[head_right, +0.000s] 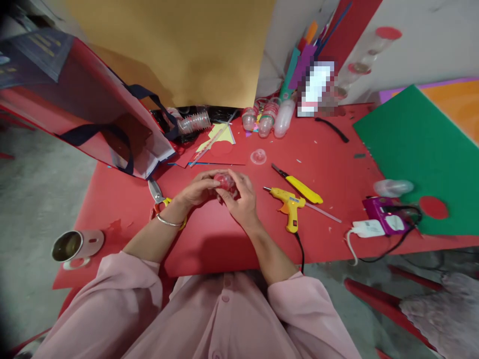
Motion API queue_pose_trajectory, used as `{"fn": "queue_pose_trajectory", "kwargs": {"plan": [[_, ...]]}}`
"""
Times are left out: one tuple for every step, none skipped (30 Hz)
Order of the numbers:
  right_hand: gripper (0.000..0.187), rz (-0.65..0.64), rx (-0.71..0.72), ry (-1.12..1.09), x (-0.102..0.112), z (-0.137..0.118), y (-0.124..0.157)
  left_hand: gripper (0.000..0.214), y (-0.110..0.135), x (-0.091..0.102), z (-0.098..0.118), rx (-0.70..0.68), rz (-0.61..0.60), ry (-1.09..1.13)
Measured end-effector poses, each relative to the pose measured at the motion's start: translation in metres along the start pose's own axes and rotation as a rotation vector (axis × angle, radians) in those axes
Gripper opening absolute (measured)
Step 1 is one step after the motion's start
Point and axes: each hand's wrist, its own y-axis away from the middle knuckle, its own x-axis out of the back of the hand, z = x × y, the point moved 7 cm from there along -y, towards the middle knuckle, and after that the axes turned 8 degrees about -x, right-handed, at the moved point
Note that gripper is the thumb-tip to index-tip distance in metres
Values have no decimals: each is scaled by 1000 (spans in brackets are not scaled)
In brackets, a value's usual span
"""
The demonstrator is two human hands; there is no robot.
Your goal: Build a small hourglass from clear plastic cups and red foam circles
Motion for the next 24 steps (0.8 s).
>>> {"fn": "queue_pose_trajectory", "kwargs": {"plan": [[49,0,7,-6,0,-2,0,56,0,1,0,-3,17,-6],[48,3,8,-9,0,-3,0,56,1,2,0,-6,36,-13],[46,7,5,-10,-1,-4,0,56,1,3,0,-10,54,-20],[46,11,-3,-11,-1,-4,0,55,1,4,0,-14,71,-28],[45,15,-12,-12,-1,-4,0,55,2,5,0,-20,86,-36],[45,19,-20,-15,-2,-4,1,54,2,6,0,-25,98,-42],[45,22,-25,-19,-2,-3,1,54,2,6,0,-31,105,-49],[45,26,-28,-25,-2,-2,1,53,2,7,0,-36,107,-57],[46,29,-27,-31,-3,-2,2,53,2,7,-1,-38,106,-68],[46,34,-26,-36,-3,-1,2,53,2,8,-1,-39,103,-79],[46,39,-25,-41,-3,0,2,53,2,8,-1,-39,101,-91],[46,43,-26,-44,-3,0,3,52,2,8,-2,-40,99,-101],[46,46,-32,-47,-3,1,3,52,2,8,-2,-42,97,-107],[46,46,-42,-47,-3,2,3,52,2,9,-2,-46,98,-109],[45,44,-54,-46,-3,3,3,52,2,8,-1,-50,100,-109],[45,39,-67,-45,-3,3,3,51,2,8,-1,-55,103,-111],[45,36,-76,-45,-3,3,3,51,2,8,0,-58,105,-116],[44,34,-81,-46,-3,3,3,51,2,8,0,-58,107,-123],[44,32,-82,-47,-3,2,3,51,2,7,0,-57,107,-132],[44,31,-79,-49,-3,2,3,51,2,7,0,-56,105,-140],[44,29,-75,-51,-3,1,3,51,2,7,0,-55,101,-145],[43,27,-70,-50,-3,1,3,51,2,6,0,-57,99,-148],[43,25,-66,-48,-3,1,3,51,2,6,0,-58,97,-150],[43,23,-62,-45,-3,1,3,51,2,6,0,-61,99,-151]]}}
